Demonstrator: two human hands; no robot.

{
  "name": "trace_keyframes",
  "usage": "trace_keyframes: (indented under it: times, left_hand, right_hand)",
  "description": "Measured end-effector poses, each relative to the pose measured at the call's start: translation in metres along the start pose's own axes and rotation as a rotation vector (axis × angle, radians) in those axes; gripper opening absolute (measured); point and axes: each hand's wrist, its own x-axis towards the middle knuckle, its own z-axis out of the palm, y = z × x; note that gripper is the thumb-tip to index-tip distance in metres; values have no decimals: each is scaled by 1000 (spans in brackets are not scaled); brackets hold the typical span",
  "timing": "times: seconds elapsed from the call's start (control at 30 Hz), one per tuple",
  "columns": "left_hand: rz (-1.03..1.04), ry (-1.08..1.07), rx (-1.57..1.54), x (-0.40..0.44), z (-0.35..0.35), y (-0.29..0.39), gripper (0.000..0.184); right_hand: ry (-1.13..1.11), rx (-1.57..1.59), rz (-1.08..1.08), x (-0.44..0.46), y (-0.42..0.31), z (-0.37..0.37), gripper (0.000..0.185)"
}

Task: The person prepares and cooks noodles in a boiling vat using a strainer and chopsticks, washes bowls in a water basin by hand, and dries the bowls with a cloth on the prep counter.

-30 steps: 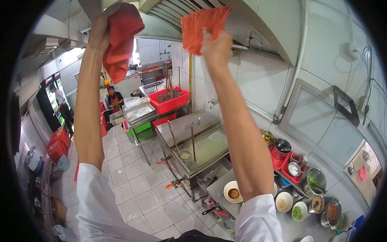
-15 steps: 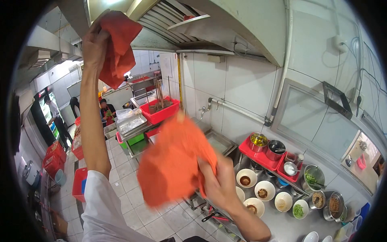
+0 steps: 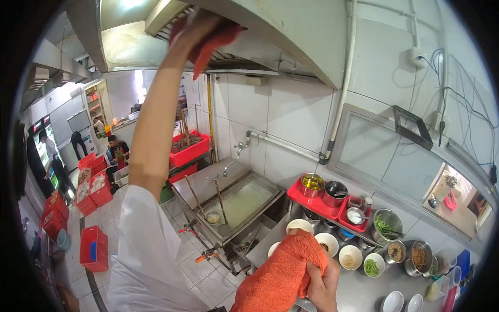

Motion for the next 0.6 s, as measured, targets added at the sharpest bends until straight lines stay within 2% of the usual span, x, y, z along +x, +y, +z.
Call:
trace_keyframes:
  times: [0.07, 0.13, 0.17, 0.2, 0.23, 0.3, 0.33, 0.43, 0.47, 0.53, 0.6]
  left_hand:
    - [-83, -237, 86, 11, 21, -24, 41]
    - [-153, -487, 169, 25, 49, -41, 51]
    - [-150, -500, 159, 34, 52, -49, 51]
    - [-41, -542, 375, 44, 46, -57, 49]
    - [65, -579, 593, 45, 44, -64, 48]
    - [-29, -604, 552, 39, 35, -58, 44]
    - [-98, -603, 507, 33, 33, -51, 43]
    - [-210, -584, 441, 21, 31, -33, 39]
    - [-234, -576, 429, 19, 31, -28, 37]
    - [-270, -565, 408, 14, 29, -20, 35]
    - [-301, -554, 389, 13, 31, -14, 33]
  right_hand:
    - [89, 33, 98, -10, -3, -4, 27]
    - [94, -6, 71, -15, 3, -14, 28]
    - [88, -26, 43, -18, 8, -17, 29]
    - [106, 21, 189, -25, 16, -27, 26]
    - [114, 26, 205, -28, 17, -32, 26]
    - [219, 170, 342, -34, 20, -36, 23]
    - [297, 189, 344, -37, 25, -35, 22]
    - [351, 184, 349, -38, 40, -35, 22]
    - [336, 44, 292, -33, 37, -30, 22]
    - [49, -264, 102, -15, 23, -26, 29]
    - [-130, -626, -326, 16, 3, -14, 34]
